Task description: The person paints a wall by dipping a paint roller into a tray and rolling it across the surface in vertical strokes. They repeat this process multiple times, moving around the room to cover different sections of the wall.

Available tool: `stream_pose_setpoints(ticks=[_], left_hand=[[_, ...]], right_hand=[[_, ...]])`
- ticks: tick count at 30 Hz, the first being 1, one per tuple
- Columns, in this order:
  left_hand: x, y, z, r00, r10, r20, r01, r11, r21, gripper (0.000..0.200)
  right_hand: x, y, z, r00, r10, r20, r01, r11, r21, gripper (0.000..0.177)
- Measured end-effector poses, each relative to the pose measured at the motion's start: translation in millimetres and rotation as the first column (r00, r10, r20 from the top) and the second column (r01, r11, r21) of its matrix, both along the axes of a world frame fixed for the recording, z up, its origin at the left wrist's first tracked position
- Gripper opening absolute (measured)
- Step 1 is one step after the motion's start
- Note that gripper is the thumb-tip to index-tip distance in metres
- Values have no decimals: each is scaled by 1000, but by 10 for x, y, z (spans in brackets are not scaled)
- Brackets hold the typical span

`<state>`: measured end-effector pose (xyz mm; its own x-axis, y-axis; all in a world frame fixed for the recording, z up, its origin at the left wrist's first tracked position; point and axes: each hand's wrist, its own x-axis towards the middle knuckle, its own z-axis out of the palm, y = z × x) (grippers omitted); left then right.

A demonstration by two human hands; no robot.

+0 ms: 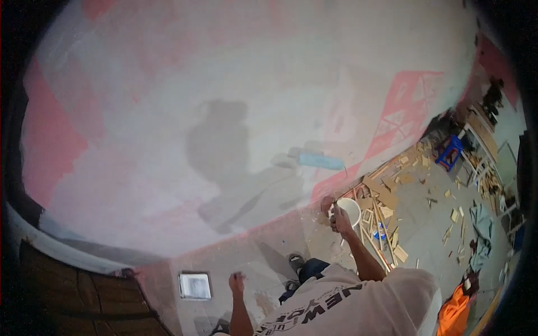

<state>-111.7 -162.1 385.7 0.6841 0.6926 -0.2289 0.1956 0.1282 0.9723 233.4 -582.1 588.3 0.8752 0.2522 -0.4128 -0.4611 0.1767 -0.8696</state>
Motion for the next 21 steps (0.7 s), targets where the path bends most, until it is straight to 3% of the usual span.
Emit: stream_pose_setpoints(ticks=[1, 2, 3, 4, 6, 7, 9, 11, 14, 15, 17, 21], left_hand=[[442, 14, -26, 986, -70, 151, 72, 997, -10, 26], [902, -128, 298, 973, -182, 143, 162, 977, 136, 26], [1414, -403, 818, 954, -217, 206, 192, 972, 132, 26], [1770, -735, 1552, 938, -311, 151, 261, 923, 281, 26], [2511, -1279, 1960, 848, -402, 346, 342, 913, 222, 27], [2769, -1596, 2313, 790, -477, 385, 485, 870, 84, 30], [3123, -2221, 2957, 672, -565, 479, 590, 799, 116, 33], [3335, -2690, 3513, 634, -599, 488, 593, 783, 191, 41], [3796, -3048, 3571, 622, -607, 495, 546, 789, 281, 49], [3949, -3090, 3537, 613, -631, 476, 477, 775, 414, 56], [4201, -3158, 3519, 628, -616, 476, 524, 787, 326, 56], [4591, -3302, 3575, 651, -529, 544, 547, 824, 146, 58]], right_hand=[[34, -58, 201, 999, -4, 52, 4, 1000, -2, 33], [79, -124, 386, 995, 3, 102, -2, 1000, -11, 33], [123, -155, 584, 986, -12, 168, 17, 1000, -25, 33], [175, -145, 764, 972, -19, 233, 28, 999, -36, 33], [315, -136, 1120, 953, -7, 304, 17, 999, -30, 34], [402, -155, 1304, 950, 7, 313, -3, 1000, -14, 35], [508, -132, 1696, 948, 31, 316, -39, 999, 19, 33], [686, -77, 1869, 933, 61, 356, -77, 996, 33, 31], [1035, -88, 1891, 896, 109, 431, -140, 989, 42, 32], [1095, -53, 1924, 877, 99, 470, -137, 989, 47, 33], [1317, 14, 1866, 846, 64, 530, -159, 978, 136, 35], [1597, 11, 1929, 854, 78, 514, -131, 989, 67, 32]])
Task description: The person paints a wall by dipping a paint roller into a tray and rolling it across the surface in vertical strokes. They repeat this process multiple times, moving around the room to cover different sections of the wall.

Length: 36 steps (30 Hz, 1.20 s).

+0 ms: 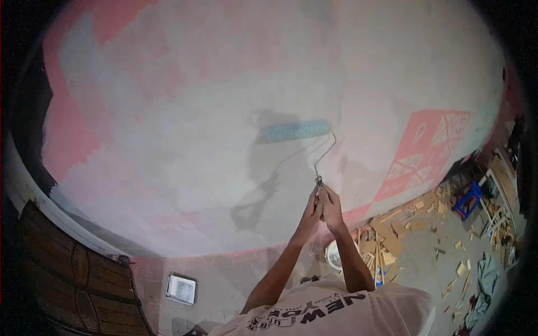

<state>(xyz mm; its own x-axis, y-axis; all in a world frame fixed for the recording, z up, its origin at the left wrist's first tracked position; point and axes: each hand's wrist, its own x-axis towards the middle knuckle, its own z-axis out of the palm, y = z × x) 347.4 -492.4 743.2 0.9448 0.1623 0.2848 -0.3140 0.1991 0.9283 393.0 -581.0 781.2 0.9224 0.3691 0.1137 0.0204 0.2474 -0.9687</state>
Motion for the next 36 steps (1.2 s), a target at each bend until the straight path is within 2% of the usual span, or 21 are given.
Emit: stream_pose_setpoints(ticks=[3, 5, 7, 9, 11, 13, 15, 16, 18, 22, 25, 27, 31, 34, 36], left_hand=[[156, 24, 238, 998, 38, 42, -39, 999, 23, 56], [164, 11, 441, 998, 61, 32, -62, 998, 26, 54], [212, 74, 806, 996, 84, 16, -86, 990, 116, 54], [316, 100, 1022, 992, 121, 44, -127, 976, 176, 54], [460, 119, 1060, 946, 201, 255, -283, 896, 342, 55], [442, 109, 1110, 978, 170, 119, -198, 937, 287, 56], [383, 42, 891, 985, 174, 11, -171, 956, 237, 57], [335, 3, 749, 984, 171, -38, -159, 964, 214, 57], [205, -56, 381, 987, 157, -26, -148, 968, 201, 58], [-20, -131, 152, 990, 129, -54, -117, 976, 185, 58], [60, -94, -90, 985, 168, 47, -174, 956, 235, 57], [5, -106, 77, 982, 177, 58, -186, 955, 233, 57], [-63, -65, 486, 995, 78, -62, -73, 994, 85, 57], [70, -27, 751, 993, 121, -1, -119, 981, 155, 57], [109, -22, 867, 992, 121, 48, -127, 981, 145, 57]], right_hand=[[201, 148, 27, 976, -110, 187, 93, 991, 100, 28], [248, 71, 244, 988, -20, 154, 7, 996, 87, 31], [278, 62, 631, 989, 16, 149, -20, 1000, 23, 40], [427, 172, 777, 975, -29, 219, 14, 997, 72, 42], [524, 202, 841, 969, -37, 245, 13, 995, 98, 43], [606, 211, 728, 981, -16, 194, -1, 996, 85, 45], [504, 160, 593, 987, -10, 159, 0, 998, 62, 46], [514, 131, 361, 985, -30, 173, 31, 1000, -3, 48], [339, 19, 135, 995, -6, 100, 8, 1000, -15, 47], [193, -89, -244, 999, 37, -13, -37, 999, 3, 46], [181, -55, -259, 998, -22, 56, 23, 999, -32, 44], [115, -45, -141, 996, -28, 82, 29, 1000, -9, 42], [82, -32, 244, 994, 5, 112, -8, 1000, 26, 42], [194, -5, 531, 990, 34, 136, -41, 998, 53, 44], [222, 25, 638, 988, 24, 150, -33, 998, 58, 46]])
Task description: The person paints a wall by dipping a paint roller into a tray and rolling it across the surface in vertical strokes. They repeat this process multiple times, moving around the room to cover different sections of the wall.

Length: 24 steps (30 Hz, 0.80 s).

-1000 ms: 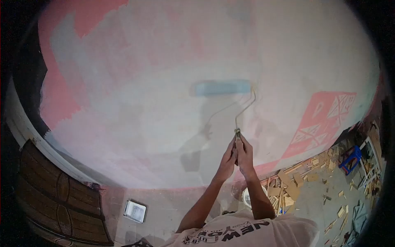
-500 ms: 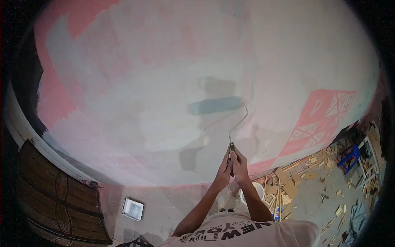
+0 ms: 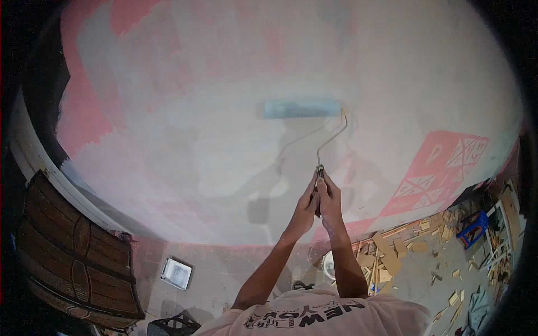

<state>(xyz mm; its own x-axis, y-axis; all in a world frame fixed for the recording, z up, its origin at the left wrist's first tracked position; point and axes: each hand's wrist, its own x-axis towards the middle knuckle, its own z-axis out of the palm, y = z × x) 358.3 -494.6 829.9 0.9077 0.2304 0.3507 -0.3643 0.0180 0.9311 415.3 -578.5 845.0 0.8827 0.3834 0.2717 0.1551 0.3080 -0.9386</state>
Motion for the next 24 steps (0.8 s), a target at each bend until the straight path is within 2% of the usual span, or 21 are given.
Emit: stream_pose_setpoints(ticks=[2, 5, 9, 11, 14, 18, 21, 24], left_hand=[[-58, -39, 1, 1000, 14, 4, -14, 1000, -7, 57], [8, 14, -22, 997, 44, -60, -45, 999, -21, 55], [-158, -37, -481, 993, 69, -95, -73, 996, -44, 57], [-239, -31, -576, 986, 70, -153, -78, 996, -44, 57], [-130, 51, -559, 994, 102, -41, -101, 994, 40, 55], [-72, 79, -163, 992, 107, 64, -112, 990, 84, 53], [-51, 109, -71, 997, 73, -24, -72, 997, 19, 53], [-104, 64, -60, 996, 42, -81, -46, 998, -50, 53]], right_hand=[[-13, 21, -5, 1000, 7, 0, -7, 999, 31, 48], [114, 99, -242, 1000, 7, -30, -7, 1000, -24, 48], [-102, 40, -517, 991, 18, -133, -25, 998, -52, 47], [-142, 77, -626, 996, -4, -94, -2, 998, -60, 46], [-88, 114, -609, 998, -36, -51, 32, 997, -71, 44], [-6, 198, -305, 999, -44, -3, 44, 998, -33, 44], [71, 281, -264, 992, -66, 112, 66, 998, -3, 45], [53, 245, -373, 996, -52, 68, 56, 997, -56, 46]])
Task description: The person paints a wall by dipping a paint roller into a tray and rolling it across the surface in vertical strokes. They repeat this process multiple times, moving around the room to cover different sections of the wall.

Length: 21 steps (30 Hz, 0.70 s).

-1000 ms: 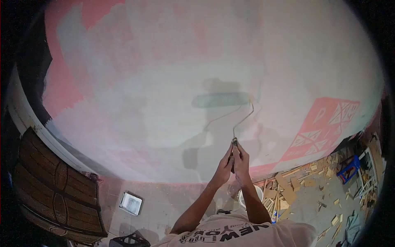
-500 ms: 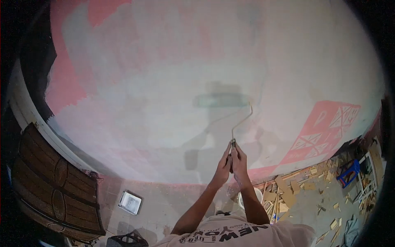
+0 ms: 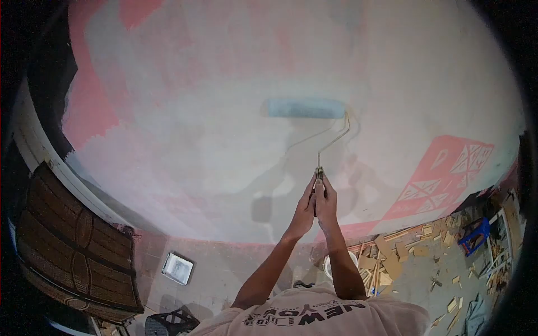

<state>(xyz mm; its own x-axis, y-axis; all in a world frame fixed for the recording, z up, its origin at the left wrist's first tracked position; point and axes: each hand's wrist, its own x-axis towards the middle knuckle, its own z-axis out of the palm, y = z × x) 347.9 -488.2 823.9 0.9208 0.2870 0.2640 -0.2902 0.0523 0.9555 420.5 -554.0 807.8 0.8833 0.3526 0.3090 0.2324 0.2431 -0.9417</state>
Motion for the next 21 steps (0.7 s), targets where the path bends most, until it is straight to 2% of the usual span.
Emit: stream_pose_setpoints(ticks=[4, 7, 8, 10, 13, 17, 19, 21], left_hand=[[-39, 9, -515, 998, 63, 26, -65, 995, 76, 52], [-94, 38, -504, 996, 64, 60, -72, 990, 125, 52], [-57, 83, -484, 995, 56, 86, -67, 989, 134, 52], [17, 156, -348, 992, 49, 113, -64, 990, 128, 52], [181, 234, 167, 988, 47, 146, -65, 991, 119, 51], [329, 274, 739, 983, 43, 177, -71, 986, 154, 50], [311, 246, 726, 978, 75, 193, -111, 977, 181, 50], [308, 198, 576, 962, 135, 237, -190, 954, 231, 49]], right_hand=[[-134, -56, -321, 1000, 11, -25, -12, 998, -66, 46], [-170, -11, -444, 996, 21, -87, -24, 999, -33, 46], [-174, -2, -382, 999, 4, -44, -5, 999, -32, 46], [-126, 89, -123, 999, -29, 38, 30, 999, -29, 45], [119, 252, 282, 981, -74, 179, 67, 997, 44, 45], [278, 256, 818, 995, 12, 104, -18, 998, 60, 45], [252, 237, 921, 995, 59, 80, -66, 994, 87, 45], [274, 261, 708, 995, 20, 101, -27, 997, 73, 47]])
